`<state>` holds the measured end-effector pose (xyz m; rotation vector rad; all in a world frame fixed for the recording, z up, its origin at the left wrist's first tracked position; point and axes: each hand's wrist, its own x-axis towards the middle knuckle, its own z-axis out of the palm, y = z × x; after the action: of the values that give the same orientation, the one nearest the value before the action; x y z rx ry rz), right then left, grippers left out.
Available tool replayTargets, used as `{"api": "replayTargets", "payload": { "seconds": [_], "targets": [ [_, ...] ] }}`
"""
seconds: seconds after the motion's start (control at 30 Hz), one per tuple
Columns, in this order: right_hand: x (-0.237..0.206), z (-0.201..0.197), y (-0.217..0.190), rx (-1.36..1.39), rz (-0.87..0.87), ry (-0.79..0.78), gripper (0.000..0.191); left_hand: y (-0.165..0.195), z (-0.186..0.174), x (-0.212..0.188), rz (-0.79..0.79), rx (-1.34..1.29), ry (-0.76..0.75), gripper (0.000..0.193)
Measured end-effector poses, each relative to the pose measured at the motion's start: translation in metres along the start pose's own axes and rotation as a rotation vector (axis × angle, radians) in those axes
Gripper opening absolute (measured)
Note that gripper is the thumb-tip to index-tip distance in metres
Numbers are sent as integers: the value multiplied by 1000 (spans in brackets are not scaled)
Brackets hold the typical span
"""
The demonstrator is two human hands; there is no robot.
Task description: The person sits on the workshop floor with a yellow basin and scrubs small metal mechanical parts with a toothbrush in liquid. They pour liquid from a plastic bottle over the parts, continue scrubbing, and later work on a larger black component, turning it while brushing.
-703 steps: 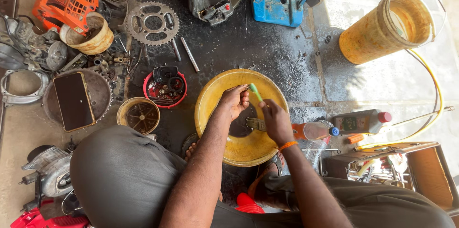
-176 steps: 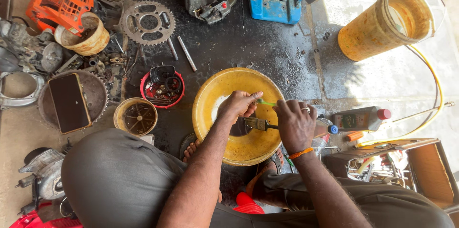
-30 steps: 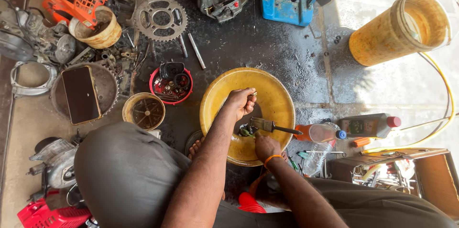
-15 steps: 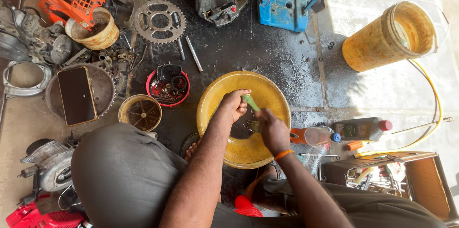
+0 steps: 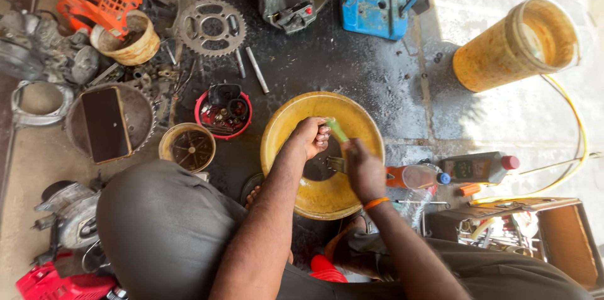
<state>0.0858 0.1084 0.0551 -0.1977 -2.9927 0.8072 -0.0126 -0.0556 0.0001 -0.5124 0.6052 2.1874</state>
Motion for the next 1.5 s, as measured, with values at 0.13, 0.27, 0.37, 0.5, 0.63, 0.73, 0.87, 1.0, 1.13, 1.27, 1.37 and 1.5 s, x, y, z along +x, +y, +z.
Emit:
{"api": "replayTargets", "payload": {
  "seconds": [0.13, 0.27, 0.37, 0.5, 0.63, 0.73, 0.87, 1.0, 1.13, 1.27, 1.37, 1.5],
  "targets": [
    [-3, 2, 2, -97, 256, -24, 28, -3, 0, 2, -5, 25, 24, 15],
    [-2, 4, 7, -58, 70, -10, 34, -4, -2, 6, 17, 68, 56, 20],
    [2, 6, 12, -129, 189, -47, 36, -6, -1, 10, 38, 129, 59, 17],
    [0, 12, 20, -59, 57, -54, 36, -9, -4, 12, 59, 182, 222, 19],
    [6, 19, 32, -145, 235, -152, 35, -7, -6, 15, 49, 166, 250, 19],
    [7, 31, 41, -75, 154, -38, 35, -7, -8, 17, 54, 163, 295, 20],
    [-5, 57, 50, -226, 140, -265, 33, -11, -10, 18, 64, 180, 304, 20],
    [-37, 82, 60, -373, 64, -477, 29, -13, -11, 15, 91, 169, 285, 16],
    [-29, 81, 61, -370, 75, -512, 34, -10, -16, 11, 103, 123, 211, 14],
    [9, 44, 41, 82, 159, -199, 35, -9, -19, 10, 121, 20, 159, 18],
    [15, 3, 14, 271, 120, -28, 40, -8, -18, 12, 147, 2, 159, 20],
    [8, -16, -16, -39, 10, 15, 36, -8, -14, 18, 125, -68, 140, 23]
  ]
}}
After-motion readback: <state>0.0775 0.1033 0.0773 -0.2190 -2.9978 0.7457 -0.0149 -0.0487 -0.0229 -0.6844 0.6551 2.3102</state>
